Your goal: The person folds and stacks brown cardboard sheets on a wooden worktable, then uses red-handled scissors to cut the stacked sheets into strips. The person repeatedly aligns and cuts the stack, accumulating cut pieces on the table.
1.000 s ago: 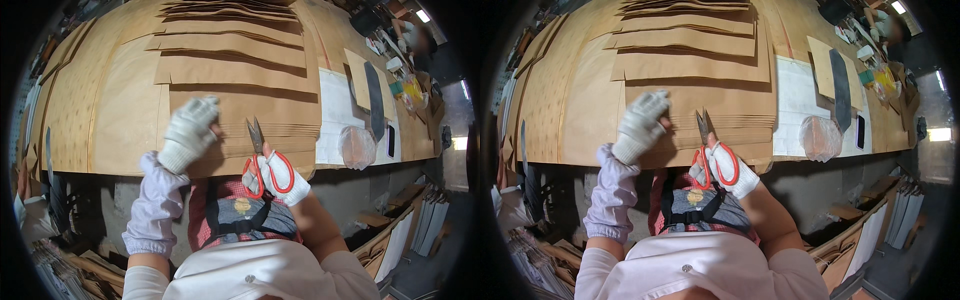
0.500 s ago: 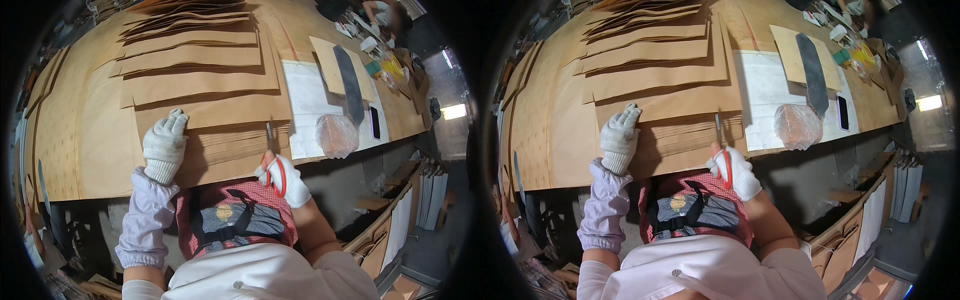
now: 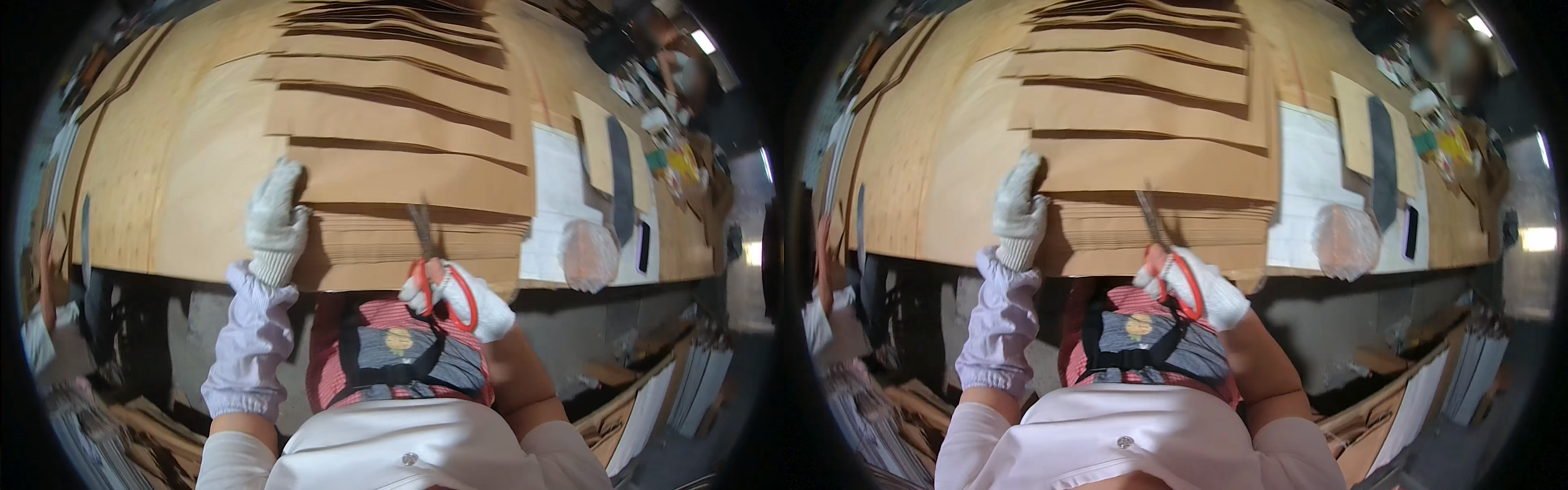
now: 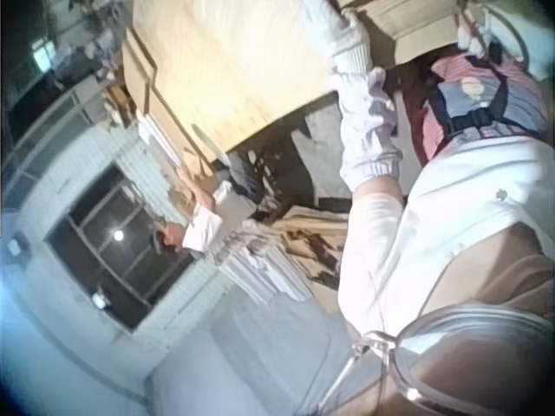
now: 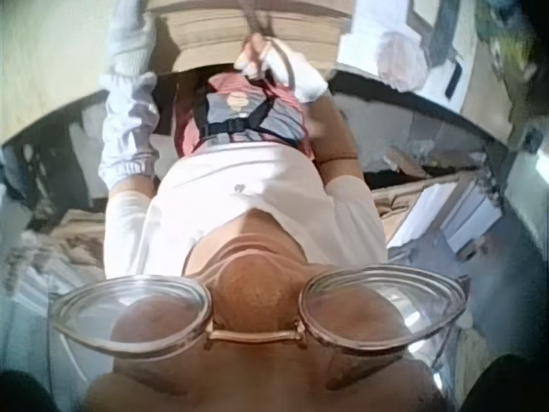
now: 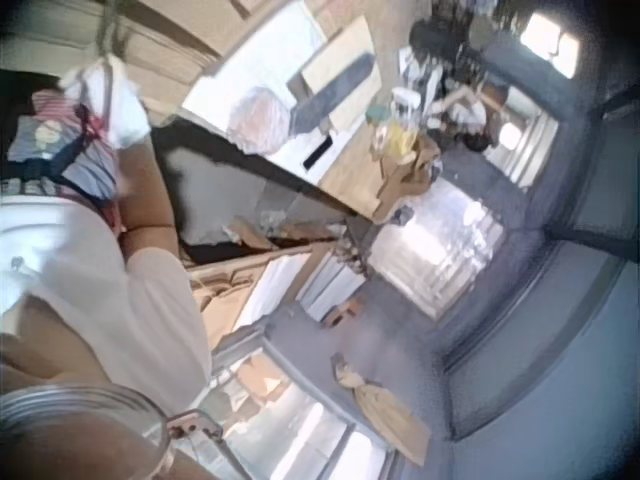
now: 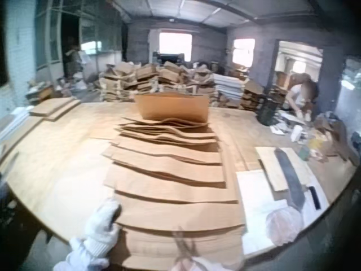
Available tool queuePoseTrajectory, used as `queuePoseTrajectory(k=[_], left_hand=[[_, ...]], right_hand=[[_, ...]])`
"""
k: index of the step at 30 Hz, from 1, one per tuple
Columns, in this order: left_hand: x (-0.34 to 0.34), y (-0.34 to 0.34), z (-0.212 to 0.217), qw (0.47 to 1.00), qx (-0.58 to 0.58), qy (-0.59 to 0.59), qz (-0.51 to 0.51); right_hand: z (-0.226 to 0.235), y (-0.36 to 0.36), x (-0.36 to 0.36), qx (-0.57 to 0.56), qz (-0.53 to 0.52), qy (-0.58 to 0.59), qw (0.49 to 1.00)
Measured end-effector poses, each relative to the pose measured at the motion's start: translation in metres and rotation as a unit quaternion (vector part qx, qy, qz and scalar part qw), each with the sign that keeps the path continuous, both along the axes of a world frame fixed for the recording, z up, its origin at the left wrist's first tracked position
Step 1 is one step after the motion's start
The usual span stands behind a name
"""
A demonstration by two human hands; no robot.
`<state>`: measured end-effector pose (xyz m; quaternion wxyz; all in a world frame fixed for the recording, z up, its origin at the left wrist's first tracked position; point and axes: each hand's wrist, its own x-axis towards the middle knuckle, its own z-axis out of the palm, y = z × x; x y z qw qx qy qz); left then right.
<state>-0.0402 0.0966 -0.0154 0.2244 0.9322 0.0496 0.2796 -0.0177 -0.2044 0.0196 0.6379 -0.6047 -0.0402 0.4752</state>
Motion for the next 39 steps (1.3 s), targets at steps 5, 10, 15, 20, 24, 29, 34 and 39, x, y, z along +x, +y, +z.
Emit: queuePoseTrajectory(k=[5,10,15,20,24,29,34,39], left_hand=[[0.000,0.012,-0.006,0.999,-0.008,-0.003,-0.032],[-0.001,0.007,0.020,0.993,0.117,0.005,-0.013],[0.014,0.004,0.033,0.995,0.029,-0.064,-0.070],[0.056,0.003,0.059,0.904,-0.387,-0.155,-0.094],[0.063,0.015,0.040,0.920,-0.326,-0.170,0.137],[0.021,-0.034,0.030,0.976,0.111,0.083,-0.166],[0.028,-0.068,0.037,0.963,0.171,0.185,-0.091],[0.035,-0.061,0.012,0.964,0.226,0.130,-0.060]], right_hand=[[-0.054,0.113,-0.005,0.256,0.074,0.430,0.862],[-0.015,0.146,-0.023,-0.006,-0.027,0.176,0.984],[-0.010,0.105,-0.021,0.066,-0.015,0.190,0.979],[0.021,0.040,-0.023,0.105,0.081,-0.067,0.989],[0.014,0.015,-0.025,0.037,-0.015,0.023,0.999],[-0.012,0.015,-0.001,0.062,-0.084,0.188,0.977],[-0.023,0.016,-0.002,0.022,-0.098,0.131,0.986],[-0.054,-0.034,-0.010,-0.202,0.021,-0.185,0.961]])
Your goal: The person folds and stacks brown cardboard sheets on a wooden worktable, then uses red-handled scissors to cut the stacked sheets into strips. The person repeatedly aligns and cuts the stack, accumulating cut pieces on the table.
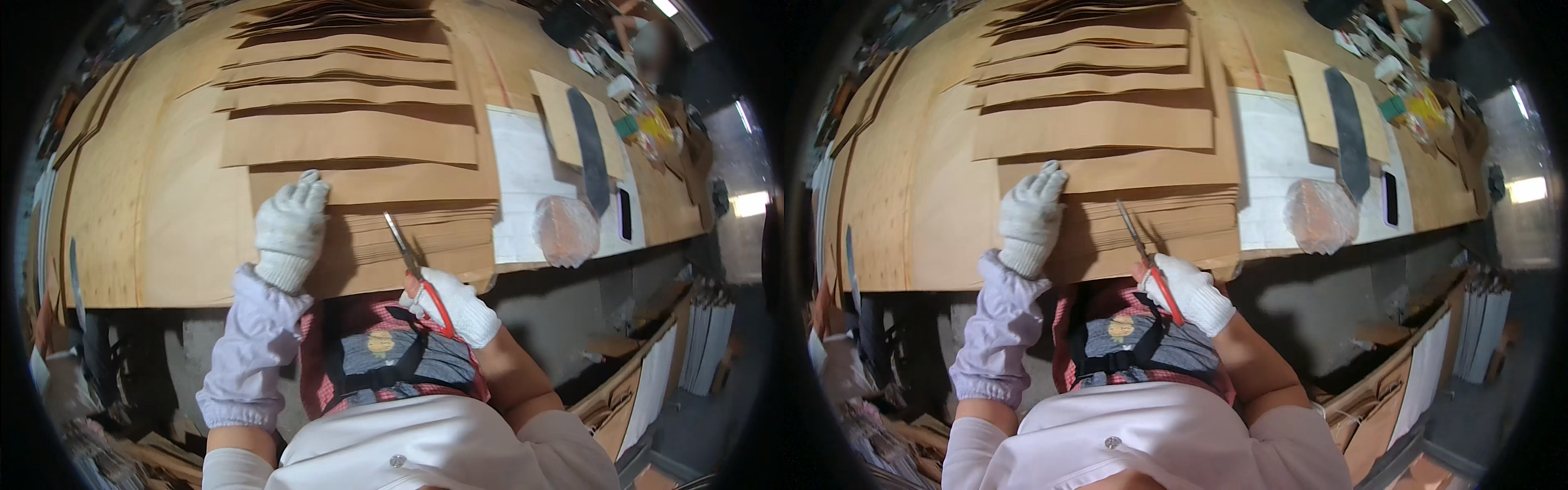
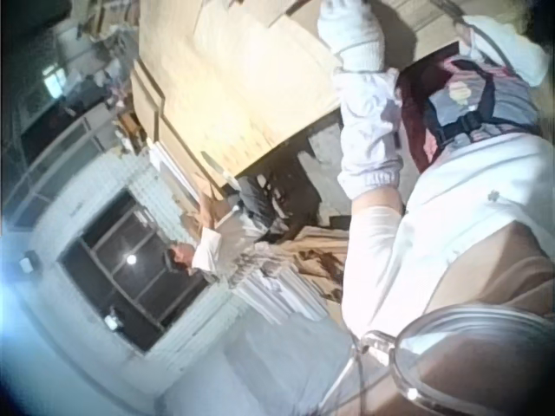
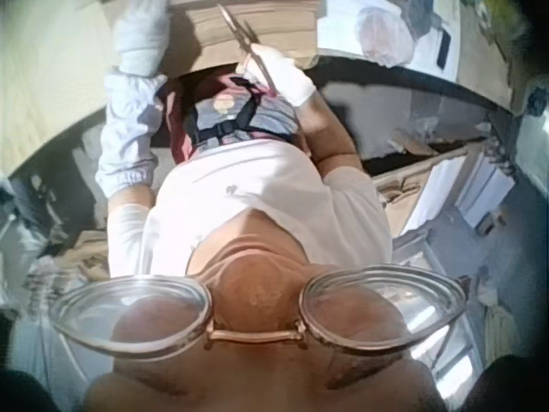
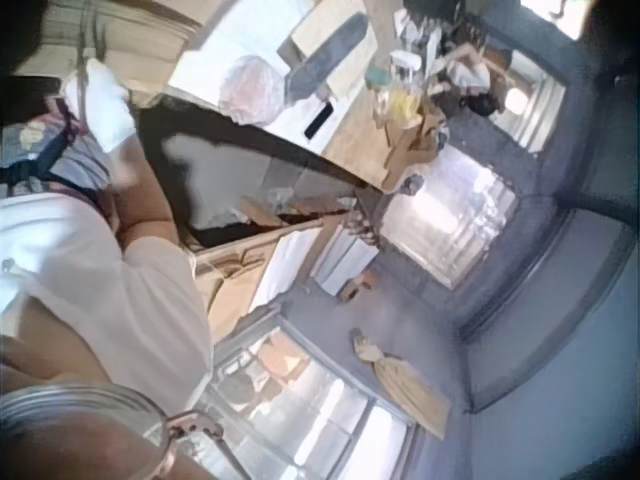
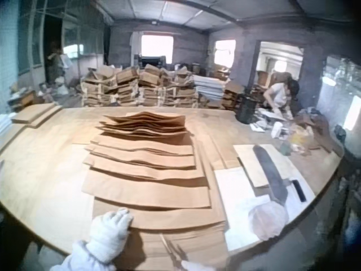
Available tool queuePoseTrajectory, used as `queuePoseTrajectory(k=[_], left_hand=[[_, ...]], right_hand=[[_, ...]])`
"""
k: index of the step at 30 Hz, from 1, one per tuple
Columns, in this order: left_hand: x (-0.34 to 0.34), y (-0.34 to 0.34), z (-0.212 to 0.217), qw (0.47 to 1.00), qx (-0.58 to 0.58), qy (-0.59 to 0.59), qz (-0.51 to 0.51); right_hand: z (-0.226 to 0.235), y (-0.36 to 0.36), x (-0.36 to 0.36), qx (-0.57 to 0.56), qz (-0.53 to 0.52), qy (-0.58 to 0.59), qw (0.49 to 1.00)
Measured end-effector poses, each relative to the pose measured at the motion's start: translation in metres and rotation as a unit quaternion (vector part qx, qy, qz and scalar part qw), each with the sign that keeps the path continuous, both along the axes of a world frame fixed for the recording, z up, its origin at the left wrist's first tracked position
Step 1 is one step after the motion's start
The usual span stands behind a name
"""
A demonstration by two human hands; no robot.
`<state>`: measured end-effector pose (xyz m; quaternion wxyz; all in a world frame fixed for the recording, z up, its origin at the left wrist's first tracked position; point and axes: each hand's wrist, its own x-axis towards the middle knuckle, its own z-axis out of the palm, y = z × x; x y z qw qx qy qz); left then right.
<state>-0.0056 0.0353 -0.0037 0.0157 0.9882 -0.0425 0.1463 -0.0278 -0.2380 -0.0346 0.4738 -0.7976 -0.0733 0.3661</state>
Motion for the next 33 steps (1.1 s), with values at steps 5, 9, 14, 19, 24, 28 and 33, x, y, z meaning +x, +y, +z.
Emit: queuePoseTrajectory(k=[5,9,14,19,24,28,33], left_hand=[[-0.002,-0.002,0.005,1.000,-0.024,0.012,-0.007],[-0.004,-0.004,0.012,0.999,-0.023,-0.023,-0.014],[-0.023,0.010,0.026,0.983,-0.095,-0.105,0.113],[-0.034,0.063,-0.008,0.963,-0.238,-0.120,0.049],[-0.034,0.065,-0.006,0.971,-0.207,-0.111,0.044],[-0.033,0.066,-0.001,0.986,-0.126,-0.091,0.051],[-0.011,0.060,0.015,0.919,-0.373,-0.129,0.008]], right_hand=[[0.017,-0.043,0.018,0.126,-0.277,0.144,0.942],[0.038,-0.036,0.034,0.088,-0.300,0.171,0.934],[0.037,-0.024,0.017,0.174,-0.286,0.131,0.933],[0.046,0.039,0.007,0.272,-0.036,0.209,0.939],[-0.012,0.149,0.001,0.378,-0.013,0.525,0.763],[0.030,0.177,-0.005,0.228,-0.110,0.380,0.890],[0.057,0.127,-0.010,0.213,0.010,0.205,0.955]])
